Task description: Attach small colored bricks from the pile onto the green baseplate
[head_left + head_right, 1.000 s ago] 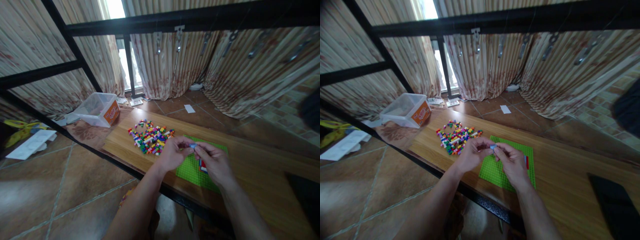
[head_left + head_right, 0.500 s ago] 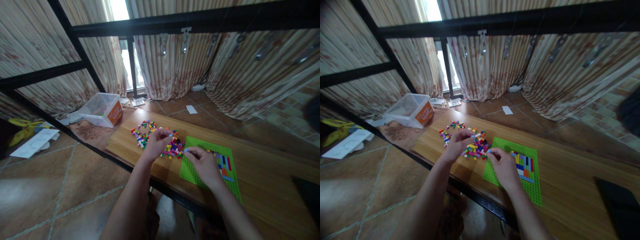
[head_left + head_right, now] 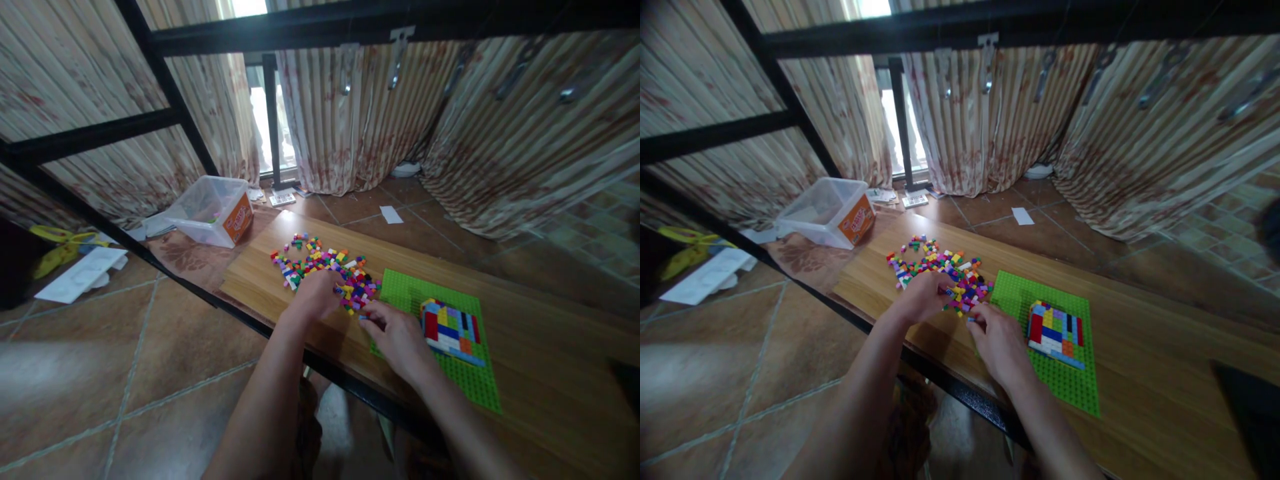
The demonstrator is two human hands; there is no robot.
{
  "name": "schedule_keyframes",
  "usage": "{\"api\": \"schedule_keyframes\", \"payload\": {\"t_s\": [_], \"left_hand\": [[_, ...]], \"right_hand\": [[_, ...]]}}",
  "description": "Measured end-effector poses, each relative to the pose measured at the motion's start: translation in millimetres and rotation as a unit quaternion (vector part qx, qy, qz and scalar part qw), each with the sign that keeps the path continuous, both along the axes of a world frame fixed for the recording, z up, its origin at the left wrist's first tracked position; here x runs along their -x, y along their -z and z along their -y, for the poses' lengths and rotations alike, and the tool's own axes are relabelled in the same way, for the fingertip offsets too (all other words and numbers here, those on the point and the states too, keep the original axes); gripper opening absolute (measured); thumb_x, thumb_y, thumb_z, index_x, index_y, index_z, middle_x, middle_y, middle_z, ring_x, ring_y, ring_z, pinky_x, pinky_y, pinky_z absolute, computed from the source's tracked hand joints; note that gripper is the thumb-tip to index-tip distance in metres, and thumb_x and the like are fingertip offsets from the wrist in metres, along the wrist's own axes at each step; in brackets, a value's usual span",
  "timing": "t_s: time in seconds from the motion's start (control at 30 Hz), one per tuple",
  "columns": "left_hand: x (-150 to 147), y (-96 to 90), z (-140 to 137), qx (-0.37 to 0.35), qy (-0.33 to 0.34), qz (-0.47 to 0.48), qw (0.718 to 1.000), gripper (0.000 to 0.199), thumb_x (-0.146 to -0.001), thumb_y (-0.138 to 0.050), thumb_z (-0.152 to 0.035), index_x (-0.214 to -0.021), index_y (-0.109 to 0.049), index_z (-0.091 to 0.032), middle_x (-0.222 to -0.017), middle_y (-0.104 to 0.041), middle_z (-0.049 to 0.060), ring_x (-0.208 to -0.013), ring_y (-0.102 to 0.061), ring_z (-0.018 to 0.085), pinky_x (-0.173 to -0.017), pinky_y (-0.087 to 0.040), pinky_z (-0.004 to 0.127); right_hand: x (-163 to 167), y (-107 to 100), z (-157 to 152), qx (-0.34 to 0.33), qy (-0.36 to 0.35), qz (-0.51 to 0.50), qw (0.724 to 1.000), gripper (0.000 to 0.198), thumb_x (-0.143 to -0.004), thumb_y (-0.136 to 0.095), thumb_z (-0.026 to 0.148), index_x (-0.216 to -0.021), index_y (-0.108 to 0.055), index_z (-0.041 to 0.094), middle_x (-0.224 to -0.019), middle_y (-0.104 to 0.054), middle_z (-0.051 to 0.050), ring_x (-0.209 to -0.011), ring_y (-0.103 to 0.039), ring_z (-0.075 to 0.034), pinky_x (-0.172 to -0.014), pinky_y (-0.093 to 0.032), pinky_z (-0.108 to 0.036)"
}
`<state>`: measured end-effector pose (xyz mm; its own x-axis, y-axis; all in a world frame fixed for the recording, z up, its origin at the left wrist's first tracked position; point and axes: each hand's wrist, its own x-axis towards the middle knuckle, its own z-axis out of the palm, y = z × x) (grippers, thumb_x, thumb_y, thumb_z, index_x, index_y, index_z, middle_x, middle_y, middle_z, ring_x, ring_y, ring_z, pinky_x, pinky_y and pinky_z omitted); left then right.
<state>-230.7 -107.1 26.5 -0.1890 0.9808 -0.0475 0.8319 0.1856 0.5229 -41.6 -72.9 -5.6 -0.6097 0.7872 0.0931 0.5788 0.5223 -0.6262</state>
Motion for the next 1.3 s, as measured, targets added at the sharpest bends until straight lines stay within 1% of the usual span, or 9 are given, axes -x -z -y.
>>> {"api": "schedule_keyframes", "payload": {"t_s": [0.13, 0.3, 0.37, 0.57, 0.77, 0.93, 1.03, 1.17, 1.3], "left_hand": [[-4, -2.7, 0, 0.001, -0.003, -0.011, 1.0, 0.022, -0.075, -0.063, -0.018, -0.092, -0.075, -0.022, -0.084, -0.073, 0.006, -0.084, -0.067, 0.023, -0.078, -0.05, 0.03], [-7, -4.8, -2, 0.009, -0.003, -0.014, 1.0, 0.03, -0.075, -0.064, -0.018, -0.102, -0.075, -0.024, -0.091, -0.074, 0.006, -0.09, -0.067, 0.024, -0.083, -0.051, 0.032], [-7, -4.1, -2, 0.006, -0.001, -0.016, 1.0, 0.032, -0.075, -0.063, -0.016, -0.104, -0.075, -0.025, -0.092, -0.075, 0.006, -0.092, -0.067, 0.024, -0.085, -0.051, 0.032], [-12, -1.2, -3, -0.015, 0.002, -0.026, 1.0, 0.035, -0.075, -0.061, -0.012, -0.105, -0.075, -0.023, -0.098, -0.073, 0.008, -0.098, -0.066, 0.026, -0.089, -0.05, 0.035], [-25, 3.3, -6, -0.034, 0.019, -0.05, 0.998, 0.029, -0.08, -0.057, -0.013, -0.097, -0.077, -0.024, -0.098, -0.068, 0.008, -0.091, -0.064, 0.022, -0.086, -0.051, 0.032], [-22, 7.3, -9, -0.054, 0.014, -0.034, 0.998, 0.025, -0.081, -0.054, -0.011, -0.088, -0.076, -0.021, -0.094, -0.068, 0.009, -0.092, -0.062, 0.021, -0.086, -0.051, 0.032], [-16, 7.2, -10, -0.059, -0.014, -0.019, 0.998, 0.025, -0.082, -0.053, -0.012, -0.088, -0.076, -0.02, -0.093, -0.068, 0.008, -0.091, -0.062, 0.021, -0.087, -0.05, 0.031], [-10, 5.3, -12, -0.058, -0.05, -0.015, 0.997, 0.022, -0.083, -0.053, -0.015, -0.088, -0.075, -0.019, -0.094, -0.067, 0.008, -0.088, -0.063, 0.02, -0.085, -0.05, 0.031], [-10, 3.8, -14, -0.049, -0.052, -0.018, 0.997, 0.02, -0.083, -0.054, -0.015, -0.088, -0.074, -0.019, -0.093, -0.067, 0.007, -0.086, -0.062, 0.019, -0.084, -0.05, 0.031]], "right_hand": [[5, 1, -11, -0.052, 0.033, -0.043, 0.997, 0.03, -0.093, -0.043, 0.024, -0.1, -0.072, 0.022, -0.099, -0.071, -0.007, -0.09, -0.066, -0.021, -0.083, -0.048, -0.034], [24, 4, -27, -0.091, -0.004, -0.005, 0.996, 0.036, -0.092, -0.041, 0.017, -0.106, -0.074, 0.022, -0.096, -0.067, -0.008, -0.09, -0.063, -0.021, -0.082, -0.048, -0.033], [29, 4, -30, -0.099, 0.001, 0.02, 0.995, 0.035, -0.091, -0.043, 0.016, -0.107, -0.073, 0.022, -0.095, -0.066, -0.008, -0.091, -0.062, -0.021, -0.081, -0.047, -0.033], [27, -4, -31, -0.094, 0.02, 0.084, 0.992, 0.026, -0.09, -0.049, 0.021, -0.099, -0.073, 0.021, -0.1, -0.065, -0.008, -0.091, -0.061, -0.021, -0.08, -0.045, -0.032], [21, -11, -30, -0.088, 0.032, 0.105, 0.99, 0.027, -0.088, -0.049, 0.018, -0.086, -0.075, 0.024, -0.092, -0.065, -0.006, -0.08, -0.061, -0.019, -0.07, -0.043, -0.031], [25, -3, -33, -0.085, 0.014, 0.052, 0.995, 0.032, -0.088, -0.047, 0.016, -0.096, -0.077, 0.025, -0.088, -0.066, -0.006, -0.077, -0.061, -0.018, -0.068, -0.044, -0.03], [28, 1, -34, -0.075, 0.011, 0.041, 0.996, 0.032, -0.09, -0.046, 0.019, -0.099, -0.077, 0.025, -0.091, -0.067, -0.006, -0.078, -0.062, -0.018, -0.068, -0.045, -0.029], [33, -3, -32, -0.076, 0.017, 0.085, 0.993, 0.031, -0.091, -0.047, 0.021, -0.103, -0.075, 0.026, -0.1, -0.067, -0.007, -0.084, -0.063, -0.02, -0.068, -0.044, -0.03], [33, -10, -28, -0.078, 0.035, 0.137, 0.987, 0.027, -0.09, -0.047, 0.022, -0.098, -0.073, 0.024, -0.098, -0.066, -0.007, -0.085, -0.063, -0.022, -0.068, -0.042, -0.032]]}}
